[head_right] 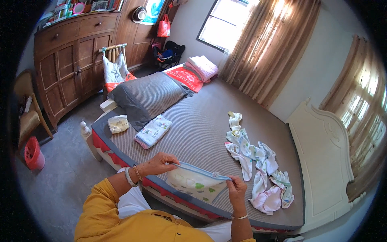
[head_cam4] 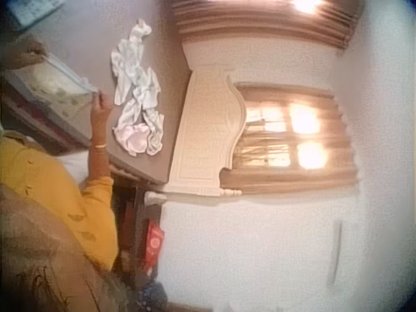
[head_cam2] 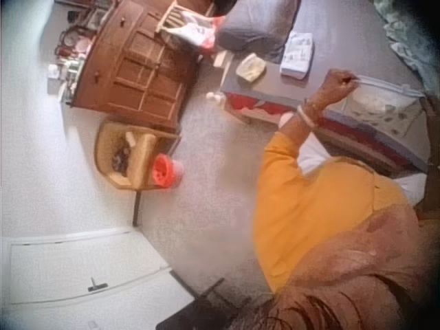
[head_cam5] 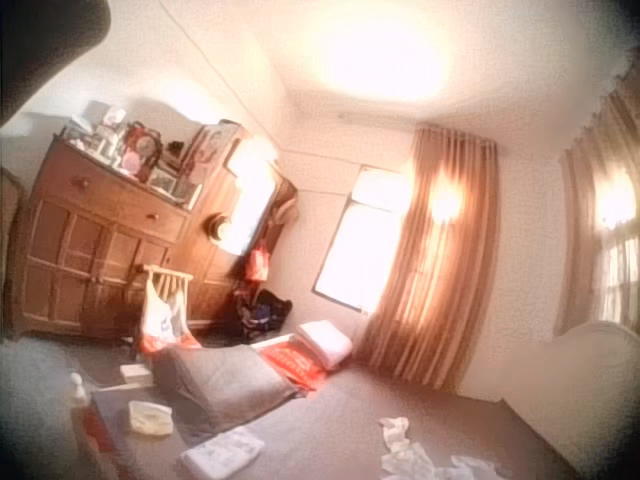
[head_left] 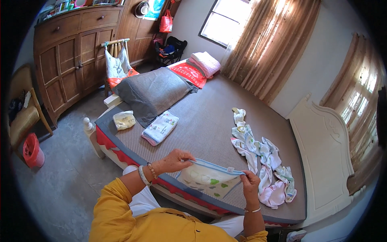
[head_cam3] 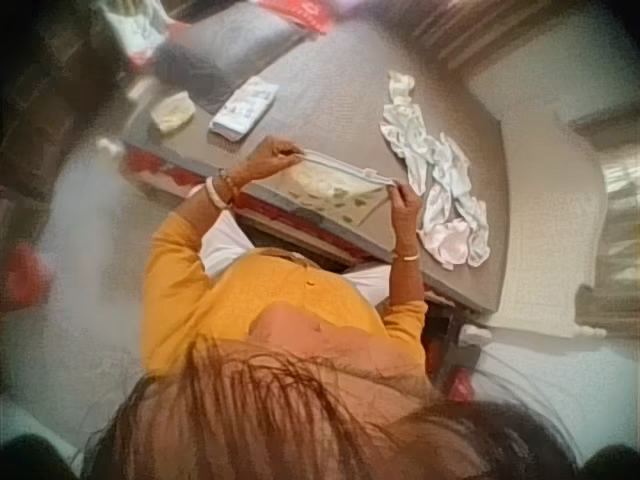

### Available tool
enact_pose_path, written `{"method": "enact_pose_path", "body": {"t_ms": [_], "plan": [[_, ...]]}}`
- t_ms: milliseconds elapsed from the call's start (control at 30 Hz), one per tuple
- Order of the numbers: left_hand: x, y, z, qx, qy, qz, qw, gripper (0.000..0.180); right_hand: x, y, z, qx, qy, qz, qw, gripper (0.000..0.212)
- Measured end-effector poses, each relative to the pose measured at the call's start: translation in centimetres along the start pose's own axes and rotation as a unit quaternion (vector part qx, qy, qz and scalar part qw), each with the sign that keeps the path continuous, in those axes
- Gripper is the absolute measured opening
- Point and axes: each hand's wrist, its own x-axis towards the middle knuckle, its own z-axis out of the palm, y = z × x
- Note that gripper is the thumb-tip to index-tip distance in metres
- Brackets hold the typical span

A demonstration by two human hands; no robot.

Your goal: The person folds items of clothing by hand on a bed, smoothing and stacking them one by one.

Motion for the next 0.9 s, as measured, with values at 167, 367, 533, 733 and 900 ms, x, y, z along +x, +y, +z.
{"method": "enact_pose_path", "body": {"t_ms": [167, 367, 533, 733, 900], "plan": [[-0.8, 0.0, -0.6, -0.005, 0.060, -0.015, 0.998, 0.015, 0.0, 0.5, 0.7, 0.005, -0.011, 0.018, 1.000, 0.018], [-3.1, -1.0, -1.7, 0.003, 0.158, -0.015, 0.987, 0.011, -0.7, 0.2, 3.0, -0.053, -0.146, -0.018, 0.988, 0.026], [-5.3, -2.1, -3.6, -0.026, 0.225, -0.045, 0.973, 0.011, -0.1, -0.5, 5.8, -0.053, -0.220, -0.032, 0.974, 0.030], [-8.1, -4.0, -6.5, -0.051, 0.277, -0.100, 0.954, 0.016, 0.4, -2.4, 9.7, -0.043, -0.253, 0.029, 0.966, 0.027], [-9.9, -6.2, -8.0, -0.053, 0.308, -0.115, 0.943, 0.017, 1.2, -1.7, 12.5, -0.060, -0.289, 0.102, 0.950, 0.024]]}}
